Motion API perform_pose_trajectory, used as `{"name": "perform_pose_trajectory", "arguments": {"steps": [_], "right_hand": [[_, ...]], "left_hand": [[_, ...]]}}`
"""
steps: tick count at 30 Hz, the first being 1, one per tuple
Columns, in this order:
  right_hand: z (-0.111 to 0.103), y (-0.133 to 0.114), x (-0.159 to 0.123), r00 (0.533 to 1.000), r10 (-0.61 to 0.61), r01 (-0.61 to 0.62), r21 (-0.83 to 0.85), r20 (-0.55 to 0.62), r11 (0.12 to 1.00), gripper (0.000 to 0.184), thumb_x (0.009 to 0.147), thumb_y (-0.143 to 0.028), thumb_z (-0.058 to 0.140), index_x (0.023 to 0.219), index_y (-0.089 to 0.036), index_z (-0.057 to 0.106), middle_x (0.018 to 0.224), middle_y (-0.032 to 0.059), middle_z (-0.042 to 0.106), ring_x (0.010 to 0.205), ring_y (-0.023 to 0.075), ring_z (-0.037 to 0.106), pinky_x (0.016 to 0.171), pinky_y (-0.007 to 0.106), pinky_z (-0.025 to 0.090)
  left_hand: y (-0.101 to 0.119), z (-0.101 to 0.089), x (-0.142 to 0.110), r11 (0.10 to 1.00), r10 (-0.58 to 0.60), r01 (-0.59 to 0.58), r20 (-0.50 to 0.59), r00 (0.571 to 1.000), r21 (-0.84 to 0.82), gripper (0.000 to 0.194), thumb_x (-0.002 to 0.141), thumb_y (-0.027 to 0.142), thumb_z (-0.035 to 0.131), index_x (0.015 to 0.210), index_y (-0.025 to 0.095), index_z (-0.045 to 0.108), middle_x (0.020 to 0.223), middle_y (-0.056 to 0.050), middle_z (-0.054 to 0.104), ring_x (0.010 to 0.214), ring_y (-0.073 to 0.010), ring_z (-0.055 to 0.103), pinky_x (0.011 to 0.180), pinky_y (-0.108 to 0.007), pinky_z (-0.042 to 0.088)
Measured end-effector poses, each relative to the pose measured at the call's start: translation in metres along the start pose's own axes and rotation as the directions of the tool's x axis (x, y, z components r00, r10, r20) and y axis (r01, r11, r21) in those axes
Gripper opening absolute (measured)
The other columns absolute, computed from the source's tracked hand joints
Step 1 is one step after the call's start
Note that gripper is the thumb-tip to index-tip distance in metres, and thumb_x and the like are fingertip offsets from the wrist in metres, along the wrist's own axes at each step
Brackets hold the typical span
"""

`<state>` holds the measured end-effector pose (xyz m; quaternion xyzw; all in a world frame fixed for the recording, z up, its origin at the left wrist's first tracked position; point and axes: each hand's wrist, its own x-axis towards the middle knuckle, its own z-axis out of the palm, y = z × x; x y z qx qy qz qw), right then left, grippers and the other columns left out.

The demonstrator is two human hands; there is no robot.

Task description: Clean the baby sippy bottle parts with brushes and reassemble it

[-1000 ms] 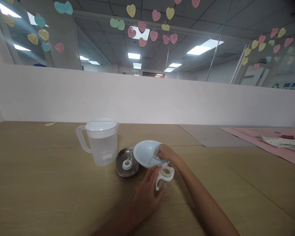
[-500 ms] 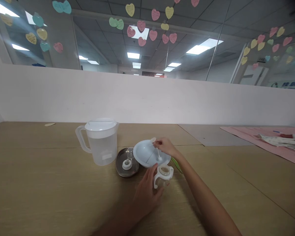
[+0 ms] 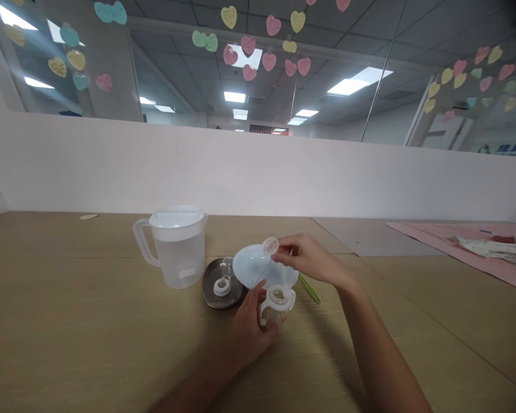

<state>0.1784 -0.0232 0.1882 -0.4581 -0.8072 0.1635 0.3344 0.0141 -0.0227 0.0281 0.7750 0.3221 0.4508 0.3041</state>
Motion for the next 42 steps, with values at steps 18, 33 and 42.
{"name": "perform_pose_trajectory", "arguments": {"steps": [18,33,42], "right_hand": [[0.011,0.017,0.005,0.941,0.105,-0.039,-0.204,0.322,0.978,0.031,0.067,-0.013,0.057,0.095,-0.020,0.066,0.077,0.0008,0.064,0.066,0.0139,0.056,0.055,0.020,0.036],[0.011,0.018,0.001,0.904,0.232,-0.117,-0.313,0.360,0.942,0.038,0.061,-0.024,0.070,0.097,-0.021,0.060,0.086,0.0005,0.063,0.072,0.0149,0.057,0.055,0.021,0.038],[0.009,0.013,0.002,0.943,0.224,-0.160,-0.252,0.247,0.954,0.039,0.066,-0.037,0.070,0.100,-0.020,0.060,0.085,0.0034,0.063,0.074,0.0173,0.058,0.061,0.025,0.041]], "left_hand": [[0.011,-0.005,0.000,0.980,0.019,-0.023,0.024,1.000,0.198,0.068,0.068,0.020,0.057,0.131,0.020,0.032,0.116,-0.011,0.053,0.102,-0.0259,0.052,0.087,-0.041,0.042],[-0.042,-0.068,0.036,0.752,-0.030,0.264,-0.369,0.929,0.604,0.023,0.080,0.024,0.044,0.094,0.017,0.061,0.097,-0.008,0.061,0.092,-0.0258,0.053,0.082,-0.039,0.039],[-0.043,-0.075,0.037,0.803,-0.137,0.351,-0.424,0.895,0.482,0.020,0.086,0.032,0.040,0.081,0.017,0.053,0.077,-0.005,0.060,0.072,-0.0205,0.056,0.066,-0.033,0.041]]}}
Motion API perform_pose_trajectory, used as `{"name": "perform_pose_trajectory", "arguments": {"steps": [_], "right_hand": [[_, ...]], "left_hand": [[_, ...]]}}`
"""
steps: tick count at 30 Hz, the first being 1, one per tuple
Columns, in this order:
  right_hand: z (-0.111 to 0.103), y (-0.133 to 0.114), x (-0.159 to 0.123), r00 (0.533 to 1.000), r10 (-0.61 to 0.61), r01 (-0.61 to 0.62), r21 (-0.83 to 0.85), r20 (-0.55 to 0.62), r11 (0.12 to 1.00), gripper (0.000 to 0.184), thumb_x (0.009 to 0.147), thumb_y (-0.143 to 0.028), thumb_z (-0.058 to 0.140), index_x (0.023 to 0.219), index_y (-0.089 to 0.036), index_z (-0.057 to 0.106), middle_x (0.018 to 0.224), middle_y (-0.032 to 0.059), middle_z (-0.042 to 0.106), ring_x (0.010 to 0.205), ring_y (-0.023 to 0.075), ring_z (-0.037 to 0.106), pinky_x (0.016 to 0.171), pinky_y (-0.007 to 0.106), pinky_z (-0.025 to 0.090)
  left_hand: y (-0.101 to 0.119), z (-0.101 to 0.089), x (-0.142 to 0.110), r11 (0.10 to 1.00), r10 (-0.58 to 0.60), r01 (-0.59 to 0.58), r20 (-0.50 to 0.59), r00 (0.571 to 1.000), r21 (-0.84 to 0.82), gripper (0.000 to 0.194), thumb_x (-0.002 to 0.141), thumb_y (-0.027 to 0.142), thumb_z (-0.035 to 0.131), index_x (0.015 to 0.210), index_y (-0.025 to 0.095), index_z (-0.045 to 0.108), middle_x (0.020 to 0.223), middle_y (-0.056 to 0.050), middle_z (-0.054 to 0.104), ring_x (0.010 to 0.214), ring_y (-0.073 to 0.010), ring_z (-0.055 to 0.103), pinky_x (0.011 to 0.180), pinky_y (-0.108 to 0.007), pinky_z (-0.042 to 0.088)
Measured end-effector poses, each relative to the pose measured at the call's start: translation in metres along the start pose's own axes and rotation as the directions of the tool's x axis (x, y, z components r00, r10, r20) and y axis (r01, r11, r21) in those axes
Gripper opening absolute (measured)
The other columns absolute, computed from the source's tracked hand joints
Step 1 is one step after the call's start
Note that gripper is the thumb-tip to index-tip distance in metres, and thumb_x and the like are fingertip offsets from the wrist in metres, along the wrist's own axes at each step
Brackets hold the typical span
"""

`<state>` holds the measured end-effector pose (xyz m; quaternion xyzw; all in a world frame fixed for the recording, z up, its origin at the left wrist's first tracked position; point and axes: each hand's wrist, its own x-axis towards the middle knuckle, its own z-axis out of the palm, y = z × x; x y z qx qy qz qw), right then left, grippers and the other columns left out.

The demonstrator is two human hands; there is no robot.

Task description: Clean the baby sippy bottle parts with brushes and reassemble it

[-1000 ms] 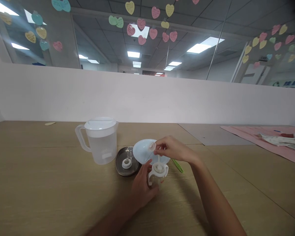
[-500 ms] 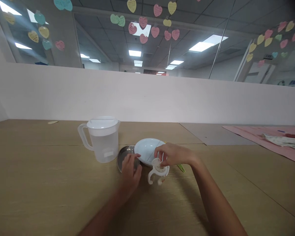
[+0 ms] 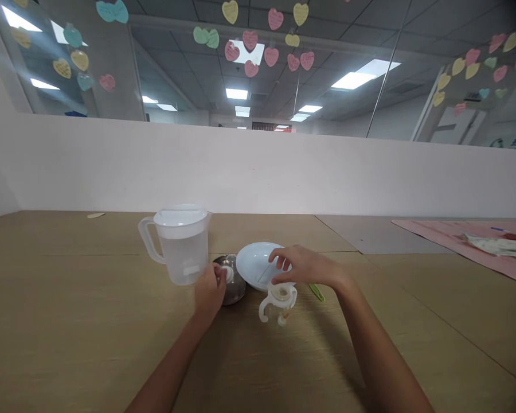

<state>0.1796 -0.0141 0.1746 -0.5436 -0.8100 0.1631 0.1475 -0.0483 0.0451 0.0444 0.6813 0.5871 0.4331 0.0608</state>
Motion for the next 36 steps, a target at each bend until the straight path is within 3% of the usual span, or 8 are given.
{"name": "perform_pose_trajectory", "arguments": {"steps": [4,8,11,15,20,22,29,36], "right_hand": [[0.009,-0.006,0.009,0.979,-0.082,0.096,0.067,-0.186,0.993,0.042,0.070,-0.037,0.069,0.107,-0.021,0.057,0.095,0.0048,0.063,0.084,0.0186,0.058,0.070,0.028,0.044],[0.033,-0.013,0.024,0.932,-0.274,0.299,0.075,-0.239,0.951,0.056,0.070,-0.029,0.070,0.121,-0.026,0.049,0.119,0.0036,0.055,0.101,0.0195,0.054,0.082,0.030,0.043],[0.047,-0.017,0.033,0.894,-0.407,0.421,0.044,-0.185,0.906,0.045,0.072,-0.022,0.066,0.116,-0.025,0.054,0.114,0.0025,0.058,0.101,0.0193,0.053,0.084,0.030,0.041],[0.052,-0.019,0.039,0.884,-0.412,0.426,0.017,-0.223,0.905,0.030,0.071,-0.020,0.066,0.101,-0.023,0.063,0.097,0.0014,0.064,0.084,0.0169,0.057,0.074,0.027,0.042],[0.051,-0.017,0.042,0.891,-0.392,0.421,0.090,-0.230,0.903,0.036,0.067,-0.020,0.070,0.102,-0.023,0.064,0.091,0.0007,0.065,0.079,0.0150,0.057,0.069,0.023,0.042],[0.050,-0.014,0.042,0.914,-0.349,0.382,0.148,-0.207,0.912,0.037,0.066,-0.024,0.071,0.103,-0.023,0.064,0.090,0.0005,0.065,0.075,0.0143,0.057,0.065,0.022,0.042],[0.037,0.003,0.040,0.950,-0.257,0.278,0.111,-0.177,0.954,0.042,0.059,-0.027,0.073,0.100,-0.023,0.066,0.085,-0.0014,0.063,0.071,0.0128,0.053,0.062,0.021,0.038],[0.029,0.001,0.031,0.970,-0.229,0.233,0.048,-0.080,0.971,0.023,0.063,-0.024,0.065,0.085,-0.019,0.061,0.070,-0.0044,0.054,0.061,0.0101,0.044,0.054,0.020,0.030]], "left_hand": [[0.018,-0.004,-0.007,0.960,-0.026,-0.028,-0.189,0.982,-0.280,0.024,0.087,0.040,0.040,0.090,0.018,0.049,0.081,-0.004,0.059,0.074,-0.0191,0.057,0.068,-0.031,0.044],[0.036,-0.005,-0.023,0.901,0.080,-0.146,-0.175,0.981,-0.408,0.022,0.087,0.037,0.043,0.095,0.018,0.050,0.089,-0.005,0.060,0.083,-0.0188,0.058,0.076,-0.031,0.044],[0.045,-0.004,-0.032,0.845,0.109,-0.161,-0.131,0.985,-0.509,0.021,0.086,0.036,0.045,0.094,0.018,0.052,0.092,-0.006,0.061,0.085,-0.0184,0.058,0.077,-0.031,0.045],[0.053,-0.002,-0.030,0.660,-0.088,0.026,-0.043,0.995,-0.751,0.024,0.081,0.039,0.053,0.091,0.017,0.055,0.085,-0.004,0.063,0.079,-0.0169,0.061,0.069,-0.027,0.048],[0.055,-0.001,-0.021,0.336,-0.275,0.284,0.195,0.942,-0.898,0.028,0.073,0.039,0.062,0.086,0.014,0.059,0.084,-0.005,0.065,0.078,-0.0178,0.063,0.067,-0.027,0.050],[0.054,-0.002,-0.022,0.366,-0.234,0.261,0.183,0.955,-0.894,0.027,0.074,0.038,0.062,0.086,0.015,0.059,0.082,-0.004,0.065,0.076,-0.0171,0.063,0.067,-0.027,0.050],[0.054,-0.005,-0.036,0.731,0.019,-0.041,-0.040,0.999,-0.681,0.019,0.081,0.036,0.055,0.083,0.017,0.058,0.076,-0.002,0.064,0.070,-0.0141,0.061,0.064,-0.024,0.048],[0.055,0.002,-0.040,0.686,0.046,-0.050,-0.025,0.999,-0.726,0.024,0.084,0.038,0.051,0.096,0.018,0.055,0.091,-0.005,0.065,0.086,-0.0170,0.062,0.076,-0.028,0.049]]}}
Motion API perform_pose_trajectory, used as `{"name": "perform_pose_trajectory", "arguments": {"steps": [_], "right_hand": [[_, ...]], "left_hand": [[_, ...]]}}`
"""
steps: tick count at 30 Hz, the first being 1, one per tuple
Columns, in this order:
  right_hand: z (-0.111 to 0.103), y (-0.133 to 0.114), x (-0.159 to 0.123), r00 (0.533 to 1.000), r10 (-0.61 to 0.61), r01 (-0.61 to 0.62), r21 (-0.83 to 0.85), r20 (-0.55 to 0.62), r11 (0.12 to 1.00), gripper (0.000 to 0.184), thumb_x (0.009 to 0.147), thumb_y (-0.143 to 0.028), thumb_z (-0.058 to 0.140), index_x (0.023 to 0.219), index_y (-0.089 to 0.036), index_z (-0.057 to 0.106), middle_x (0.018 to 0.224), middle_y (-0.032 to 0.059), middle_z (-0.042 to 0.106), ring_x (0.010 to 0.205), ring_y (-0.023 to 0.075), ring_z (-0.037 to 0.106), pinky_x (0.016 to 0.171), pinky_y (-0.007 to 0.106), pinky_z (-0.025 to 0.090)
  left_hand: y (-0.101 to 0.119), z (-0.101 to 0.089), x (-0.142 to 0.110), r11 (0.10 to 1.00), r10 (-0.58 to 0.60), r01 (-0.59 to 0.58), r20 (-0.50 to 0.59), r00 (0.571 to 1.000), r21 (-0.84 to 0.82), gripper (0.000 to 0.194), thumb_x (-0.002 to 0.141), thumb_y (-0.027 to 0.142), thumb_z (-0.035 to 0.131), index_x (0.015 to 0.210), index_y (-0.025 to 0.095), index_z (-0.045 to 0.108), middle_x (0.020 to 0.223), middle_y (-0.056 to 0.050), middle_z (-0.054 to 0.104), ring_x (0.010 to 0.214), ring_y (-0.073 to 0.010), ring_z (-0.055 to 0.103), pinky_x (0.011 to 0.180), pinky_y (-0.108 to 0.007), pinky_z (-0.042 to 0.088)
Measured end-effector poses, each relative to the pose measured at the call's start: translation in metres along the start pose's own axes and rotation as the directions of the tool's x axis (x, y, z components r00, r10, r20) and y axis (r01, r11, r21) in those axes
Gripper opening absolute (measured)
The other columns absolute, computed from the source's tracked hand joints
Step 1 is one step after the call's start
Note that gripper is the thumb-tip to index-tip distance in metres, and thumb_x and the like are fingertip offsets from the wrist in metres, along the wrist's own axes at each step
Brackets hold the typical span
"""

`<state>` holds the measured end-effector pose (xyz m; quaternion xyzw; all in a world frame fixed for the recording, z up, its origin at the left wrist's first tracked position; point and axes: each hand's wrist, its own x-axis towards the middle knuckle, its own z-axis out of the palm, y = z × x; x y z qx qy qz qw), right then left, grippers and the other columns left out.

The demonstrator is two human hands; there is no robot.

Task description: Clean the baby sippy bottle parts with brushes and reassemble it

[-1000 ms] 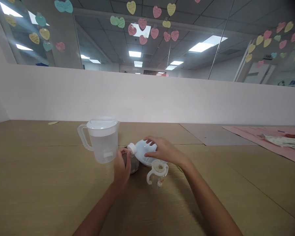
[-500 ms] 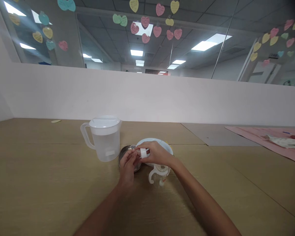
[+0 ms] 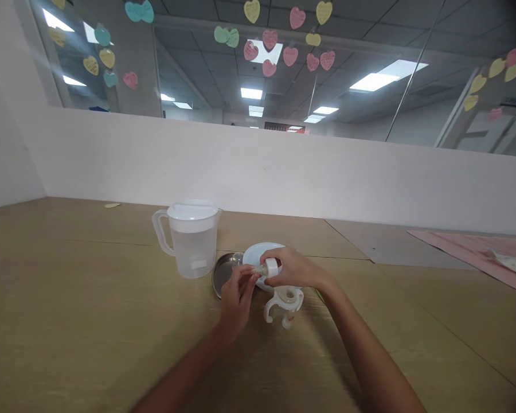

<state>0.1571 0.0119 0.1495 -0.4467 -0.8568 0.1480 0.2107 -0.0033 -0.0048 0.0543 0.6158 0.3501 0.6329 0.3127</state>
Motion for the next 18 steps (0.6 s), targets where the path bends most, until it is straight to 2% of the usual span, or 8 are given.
{"name": "perform_pose_trajectory", "arguments": {"steps": [3,5,6,8,10,12,14,18], "right_hand": [[-0.004,0.006,-0.001,0.988,0.032,-0.035,-0.018,-0.150,0.999,0.022,0.063,-0.020,0.063,0.083,-0.018,0.056,0.077,-0.0020,0.053,0.069,0.0120,0.046,0.059,0.021,0.033],[-0.007,0.011,-0.002,0.973,0.047,-0.051,-0.012,-0.225,0.999,0.019,0.066,-0.024,0.064,0.082,-0.017,0.055,0.081,-0.0001,0.052,0.074,0.0133,0.046,0.064,0.023,0.035],[-0.008,0.012,-0.003,0.973,0.055,-0.054,0.008,-0.223,0.999,0.020,0.068,-0.028,0.064,0.082,-0.017,0.055,0.082,0.0005,0.052,0.075,0.0137,0.047,0.065,0.023,0.036],[-0.012,0.012,-0.004,0.985,0.072,-0.061,0.073,-0.160,0.995,0.025,0.069,-0.038,0.065,0.081,-0.017,0.057,0.081,0.0006,0.053,0.073,0.0138,0.047,0.064,0.023,0.036],[-0.015,0.007,-0.006,0.995,0.075,-0.065,0.133,-0.070,0.989,0.029,0.069,-0.043,0.065,0.079,-0.017,0.059,0.079,0.0004,0.054,0.071,0.0135,0.048,0.062,0.023,0.036],[-0.017,0.001,-0.008,0.998,0.067,-0.069,0.171,0.018,0.983,0.030,0.069,-0.045,0.064,0.077,-0.016,0.061,0.077,0.0004,0.056,0.071,0.0135,0.049,0.062,0.023,0.035],[-0.019,-0.003,-0.009,0.993,0.054,-0.074,0.195,0.105,0.978,0.028,0.071,-0.044,0.062,0.075,-0.016,0.063,0.076,0.0000,0.058,0.072,0.0134,0.050,0.062,0.022,0.035],[-0.021,0.001,-0.010,0.964,0.030,-0.085,0.202,0.264,0.976,0.025,0.073,-0.040,0.060,0.069,-0.015,0.063,0.070,-0.0014,0.058,0.068,0.0117,0.049,0.060,0.021,0.035]], "left_hand": [[0.000,0.002,-0.007,0.996,0.085,-0.085,0.004,0.996,0.005,0.030,0.089,0.036,0.043,0.114,0.021,0.048,0.104,-0.007,0.062,0.096,-0.0176,0.060,0.085,-0.032,0.047],[0.000,0.005,-0.014,0.991,0.104,-0.112,0.088,0.991,0.080,0.037,0.088,0.036,0.044,0.122,0.022,0.042,0.113,-0.008,0.058,0.104,-0.0193,0.056,0.091,-0.036,0.044],[0.000,0.006,-0.018,0.985,0.092,-0.113,0.151,0.984,0.131,0.042,0.086,0.037,0.047,0.126,0.023,0.039,0.116,-0.009,0.056,0.108,-0.0207,0.054,0.094,-0.038,0.042],[-0.001,0.011,-0.024,0.968,0.042,-0.109,0.279,0.959,0.227,0.059,0.080,0.041,0.056,0.131,0.023,0.034,0.121,-0.010,0.054,0.112,-0.0239,0.051,0.096,-0.042,0.040],[-0.003,0.015,-0.028,0.951,0.009,-0.117,0.354,0.935,0.286,0.075,0.072,0.044,0.064,0.134,0.021,0.029,0.120,-0.011,0.054,0.111,-0.0267,0.051,0.095,-0.045,0.040],[-0.005,0.017,-0.028,0.937,0.013,-0.138,0.362,0.932,0.321,0.079,0.068,0.045,0.068,0.133,0.020,0.030,0.120,-0.012,0.054,0.112,-0.0288,0.050,0.094,-0.046,0.040],[-0.006,0.018,-0.027,0.928,0.034,-0.160,0.350,0.936,0.338,0.075,0.069,0.043,0.068,0.131,0.020,0.033,0.120,-0.012,0.054,0.115,-0.0297,0.046,0.096,-0.047,0.038],[-0.004,0.015,-0.024,0.911,0.069,-0.198,0.340,0.938,0.362,0.079,0.067,0.038,0.069,0.133,0.019,0.029,0.121,-0.012,0.054,0.116,-0.0308,0.044,0.096,-0.049,0.036]]}}
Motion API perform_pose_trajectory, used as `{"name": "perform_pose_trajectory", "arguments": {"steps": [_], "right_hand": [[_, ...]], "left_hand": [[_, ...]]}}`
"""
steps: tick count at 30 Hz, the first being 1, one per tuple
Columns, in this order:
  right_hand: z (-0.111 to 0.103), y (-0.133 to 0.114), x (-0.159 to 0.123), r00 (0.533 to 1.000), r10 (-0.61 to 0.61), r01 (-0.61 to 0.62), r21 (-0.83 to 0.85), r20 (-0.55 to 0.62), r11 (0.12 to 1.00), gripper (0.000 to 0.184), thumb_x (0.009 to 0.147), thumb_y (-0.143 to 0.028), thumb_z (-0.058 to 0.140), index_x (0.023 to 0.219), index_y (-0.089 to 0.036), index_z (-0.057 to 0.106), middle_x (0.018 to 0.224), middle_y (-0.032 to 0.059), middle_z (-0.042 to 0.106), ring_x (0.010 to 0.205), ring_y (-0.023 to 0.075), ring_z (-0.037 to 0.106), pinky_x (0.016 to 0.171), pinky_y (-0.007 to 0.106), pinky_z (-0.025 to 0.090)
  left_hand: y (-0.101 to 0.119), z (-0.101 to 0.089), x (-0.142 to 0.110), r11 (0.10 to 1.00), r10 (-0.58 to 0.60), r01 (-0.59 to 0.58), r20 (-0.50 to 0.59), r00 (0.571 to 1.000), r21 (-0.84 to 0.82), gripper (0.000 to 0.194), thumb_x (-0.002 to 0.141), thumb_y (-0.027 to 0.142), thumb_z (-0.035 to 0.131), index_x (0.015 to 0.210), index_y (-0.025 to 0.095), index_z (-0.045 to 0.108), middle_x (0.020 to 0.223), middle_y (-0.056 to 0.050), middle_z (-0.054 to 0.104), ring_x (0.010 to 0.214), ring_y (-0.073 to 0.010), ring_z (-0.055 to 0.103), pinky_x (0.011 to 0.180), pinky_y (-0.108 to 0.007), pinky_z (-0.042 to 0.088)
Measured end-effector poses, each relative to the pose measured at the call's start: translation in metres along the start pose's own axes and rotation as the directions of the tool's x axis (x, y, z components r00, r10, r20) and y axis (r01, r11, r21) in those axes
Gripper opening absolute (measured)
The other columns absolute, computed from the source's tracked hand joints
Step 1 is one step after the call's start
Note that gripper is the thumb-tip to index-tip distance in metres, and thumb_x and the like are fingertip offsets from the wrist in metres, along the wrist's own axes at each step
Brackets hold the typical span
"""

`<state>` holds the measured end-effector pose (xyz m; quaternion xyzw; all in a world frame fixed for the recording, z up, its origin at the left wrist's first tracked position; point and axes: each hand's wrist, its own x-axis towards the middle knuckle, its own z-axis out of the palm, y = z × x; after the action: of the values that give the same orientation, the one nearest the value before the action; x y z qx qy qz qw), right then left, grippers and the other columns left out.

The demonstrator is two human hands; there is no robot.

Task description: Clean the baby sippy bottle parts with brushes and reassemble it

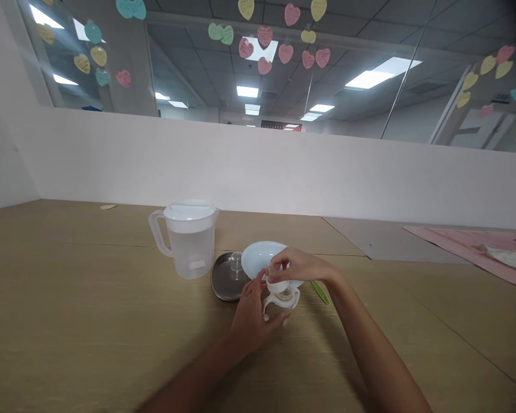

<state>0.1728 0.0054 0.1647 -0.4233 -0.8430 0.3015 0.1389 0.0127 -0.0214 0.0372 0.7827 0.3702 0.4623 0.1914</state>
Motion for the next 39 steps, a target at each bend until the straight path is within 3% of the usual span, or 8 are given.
{"name": "perform_pose_trajectory", "arguments": {"steps": [4,10,15,19,23,28,35,39], "right_hand": [[-0.004,0.009,-0.002,0.997,-0.004,0.005,-0.009,0.080,1.000,0.023,0.072,-0.037,0.062,0.075,-0.014,0.066,0.073,-0.0002,0.059,0.069,0.0121,0.051,0.061,0.021,0.038],[-0.008,0.007,-0.009,0.997,-0.021,0.024,-0.036,0.073,0.999,0.024,0.067,-0.024,0.066,0.090,-0.018,0.069,0.090,0.0013,0.064,0.084,0.0149,0.056,0.074,0.023,0.042],[-0.005,-0.002,-0.013,0.998,-0.042,0.048,-0.120,0.053,0.992,0.026,0.064,-0.007,0.061,0.084,-0.019,0.070,0.091,-0.0002,0.066,0.087,0.0142,0.057,0.076,0.021,0.042],[0.002,-0.013,-0.012,0.997,0.068,-0.071,-0.252,-0.019,0.965,0.026,0.063,-0.008,0.060,0.084,-0.019,0.071,0.083,0.0002,0.067,0.077,0.0138,0.058,0.062,0.018,0.041],[0.016,-0.022,-0.003,0.958,0.231,-0.284,-0.465,-0.169,0.839,0.021,0.079,-0.024,0.051,0.085,-0.014,0.069,0.081,0.0071,0.066,0.071,0.0172,0.060,0.055,0.022,0.038],[0.031,-0.022,0.007,0.951,0.258,-0.302,-0.674,-0.168,0.674,0.026,0.082,-0.009,0.040,0.087,-0.008,0.066,0.085,0.0146,0.065,0.076,0.0223,0.062,0.057,0.025,0.039],[0.035,-0.018,0.008,0.921,0.317,-0.387,-0.632,-0.227,0.671,0.026,0.082,-0.007,0.040,0.094,-0.009,0.063,0.090,0.0168,0.064,0.083,0.0235,0.062,0.062,0.026,0.042],[0.033,-0.023,0.005,0.925,0.300,-0.381,-0.596,-0.235,0.707,0.026,0.087,-0.016,0.040,0.097,-0.008,0.063,0.095,0.0174,0.063,0.088,0.0248,0.061,0.068,0.028,0.042]], "left_hand": [[0.002,-0.002,-0.001,0.999,0.032,-0.032,-0.015,0.999,0.016,0.083,0.068,0.035,0.067,0.136,0.019,0.023,0.113,-0.012,0.056,0.110,-0.0296,0.049,0.094,-0.051,0.038],[0.002,-0.003,-0.001,0.996,0.083,-0.083,-0.006,0.996,0.037,0.078,0.068,0.029,0.065,0.134,0.019,0.025,0.110,-0.011,0.055,0.103,-0.0271,0.053,0.094,-0.049,0.039],[-0.003,0.000,0.000,0.995,0.091,-0.090,-0.007,0.996,0.044,0.073,0.067,0.030,0.066,0.130,0.018,0.030,0.110,-0.011,0.055,0.104,-0.0271,0.052,0.094,-0.049,0.038],[-0.003,0.000,0.000,0.997,0.074,-0.074,-0.013,0.997,0.038,0.070,0.067,0.031,0.066,0.128,0.019,0.034,0.114,-0.012,0.055,0.108,-0.0288,0.051,0.094,-0.050,0.038],[-0.002,-0.001,0.000,0.996,0.090,-0.089,-0.020,0.996,0.029,0.065,0.067,0.028,0.065,0.125,0.019,0.037,0.114,-0.011,0.056,0.107,-0.0285,0.051,0.093,-0.050,0.039],[-0.002,-0.002,-0.002,0.996,0.088,-0.087,-0.022,0.996,0.011,0.066,0.066,0.025,0.063,0.126,0.018,0.036,0.113,-0.012,0.055,0.106,-0.0281,0.051,0.091,-0.047,0.042],[0.000,0.000,-0.001,0.999,-0.044,0.044,0.043,0.998,-0.009,0.066,0.065,0.026,0.064,0.125,0.019,0.038,0.108,-0.011,0.055,0.106,-0.0280,0.049,0.090,-0.046,0.041],[-0.001,-0.006,0.001,0.999,0.031,-0.032,0.086,0.996,0.012,0.065,0.068,0.034,0.065,0.125,0.020,0.037,0.111,-0.011,0.054,0.107,-0.0277,0.045,0.092,-0.046,0.037]]}}
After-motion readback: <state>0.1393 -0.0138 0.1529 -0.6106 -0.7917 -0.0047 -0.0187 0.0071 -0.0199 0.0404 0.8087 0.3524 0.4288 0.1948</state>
